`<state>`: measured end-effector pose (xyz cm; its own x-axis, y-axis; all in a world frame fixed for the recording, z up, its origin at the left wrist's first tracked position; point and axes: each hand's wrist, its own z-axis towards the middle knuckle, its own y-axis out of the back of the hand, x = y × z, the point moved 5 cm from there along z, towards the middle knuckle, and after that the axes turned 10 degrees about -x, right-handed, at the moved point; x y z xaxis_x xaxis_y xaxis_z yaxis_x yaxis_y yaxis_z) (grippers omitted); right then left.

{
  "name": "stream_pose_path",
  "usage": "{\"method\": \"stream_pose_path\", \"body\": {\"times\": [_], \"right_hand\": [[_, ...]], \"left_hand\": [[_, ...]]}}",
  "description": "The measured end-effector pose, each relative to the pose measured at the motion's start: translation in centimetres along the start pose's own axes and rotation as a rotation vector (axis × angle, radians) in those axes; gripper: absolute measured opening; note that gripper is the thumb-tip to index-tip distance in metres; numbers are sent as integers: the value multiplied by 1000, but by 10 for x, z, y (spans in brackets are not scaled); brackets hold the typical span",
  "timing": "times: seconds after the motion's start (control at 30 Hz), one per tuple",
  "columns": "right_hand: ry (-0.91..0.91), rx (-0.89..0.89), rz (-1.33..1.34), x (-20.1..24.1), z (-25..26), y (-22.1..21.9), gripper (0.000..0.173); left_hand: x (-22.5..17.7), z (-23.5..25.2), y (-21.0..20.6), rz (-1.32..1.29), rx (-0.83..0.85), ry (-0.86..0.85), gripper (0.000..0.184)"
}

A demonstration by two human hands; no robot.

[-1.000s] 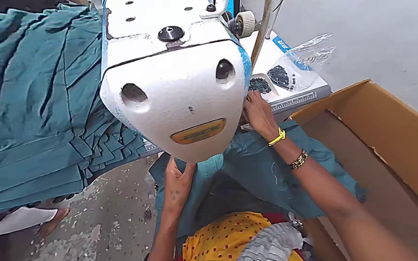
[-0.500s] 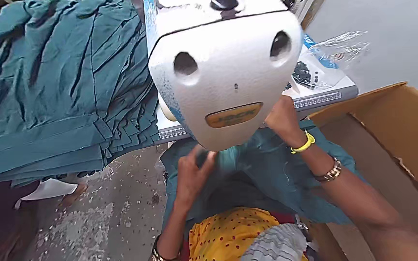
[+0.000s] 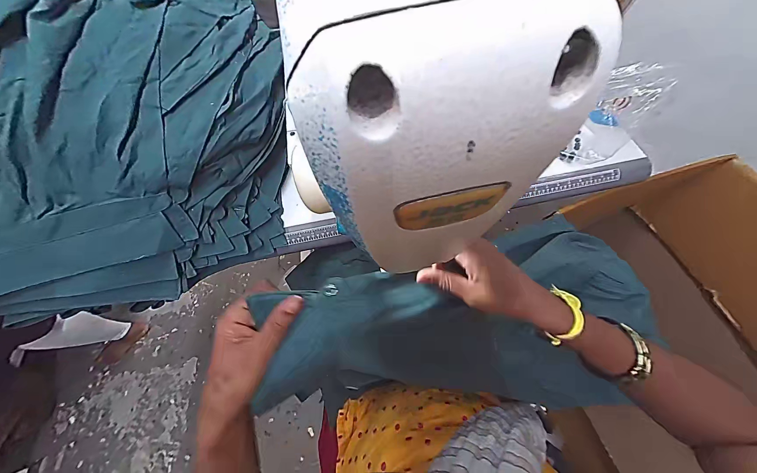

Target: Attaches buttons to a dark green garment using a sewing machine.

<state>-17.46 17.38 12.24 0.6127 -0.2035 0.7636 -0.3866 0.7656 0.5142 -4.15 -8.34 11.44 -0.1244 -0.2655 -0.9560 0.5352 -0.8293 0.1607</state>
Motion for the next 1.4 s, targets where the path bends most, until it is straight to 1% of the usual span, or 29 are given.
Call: {"method": "stream_pose_path", "body": {"times": [0.03, 0.07, 0.13, 0.17, 0.23, 0.33, 0.4, 0.43, 0.5, 0.6, 0.77, 0.83, 0.9, 0.93, 0.97, 1.0, 1.03, 1.07, 1.13, 1.2, 1.27, 1.33, 1.4], "right_hand": [[-82, -61, -61, -8, 2, 2, 26], [-198, -88, -96, -14, 6, 3, 27], [-364, -119, -95, -19, 15, -2, 34], [-413, -107, -86, -19, 19, -5, 36], [-462, -66, -69, -17, 23, -10, 35], [-434, -55, -60, -15, 22, -9, 33], [-399, -33, -25, -17, 20, -5, 31], [-375, -31, -20, -19, 18, 1, 29], [-339, -80, -36, -26, 12, 12, 25], [-379, -146, -69, -42, 3, 29, 20], [-383, -172, -172, -47, -4, 33, 26], [-333, -181, -289, -55, -5, 35, 26], [-239, -259, -484, -67, -3, 45, 20], [-200, -311, -591, -73, -2, 53, 17], [-174, -360, -671, -79, 0, 59, 16], [-136, -412, -731, -82, 3, 65, 17], [-92, -450, -771, -84, 7, 67, 17], [-62, -460, -796, -85, 10, 66, 17], [-35, -437, -826, -90, 17, 62, 19], [-17, -422, -868, -97, 22, 59, 18], [4, -422, -873, -99, 24, 59, 14], [43, -434, -857, -99, 22, 61, 11], [70, -446, -835, -102, 20, 65, 11]], "left_hand": [[12, 5, 12, 39, -26, 69, 6], [23, 8, 17, 79, -46, 126, 5], [40, 10, 20, 146, -65, 173, 5], [46, 8, 21, 166, -73, 181, 7], [52, 4, 22, 181, -80, 197, 7], [61, 1, 21, 191, -75, 197, 9], [60, 5, 19, 258, -88, 153, 15], [55, 9, 17, 309, -102, 110, 21], [40, 14, 13, 385, -110, 9, 29], [26, 23, 0, 459, -86, -64, 37], [27, 31, -9, 486, -46, -87, 38], [29, 29, -10, 578, -47, -139, 43], [23, 25, -18, 744, -85, -300, 47], [21, 22, -24, 808, -75, -386, 43], [20, 19, -32, 837, -35, -436, 41], [21, 16, -41, 812, 21, -453, 47], [23, 13, -51, 740, 71, -432, 53], [27, 8, -60, 642, 108, -365, 58], [36, 5, -76, 447, 184, -149, 65], [41, 8, -87, 329, 196, -12, 62], [44, 10, -94, 308, 183, 72, 53], [47, 8, -98, 308, 189, 96, 46], [49, 5, -101, 299, 200, 124, 45]]}}
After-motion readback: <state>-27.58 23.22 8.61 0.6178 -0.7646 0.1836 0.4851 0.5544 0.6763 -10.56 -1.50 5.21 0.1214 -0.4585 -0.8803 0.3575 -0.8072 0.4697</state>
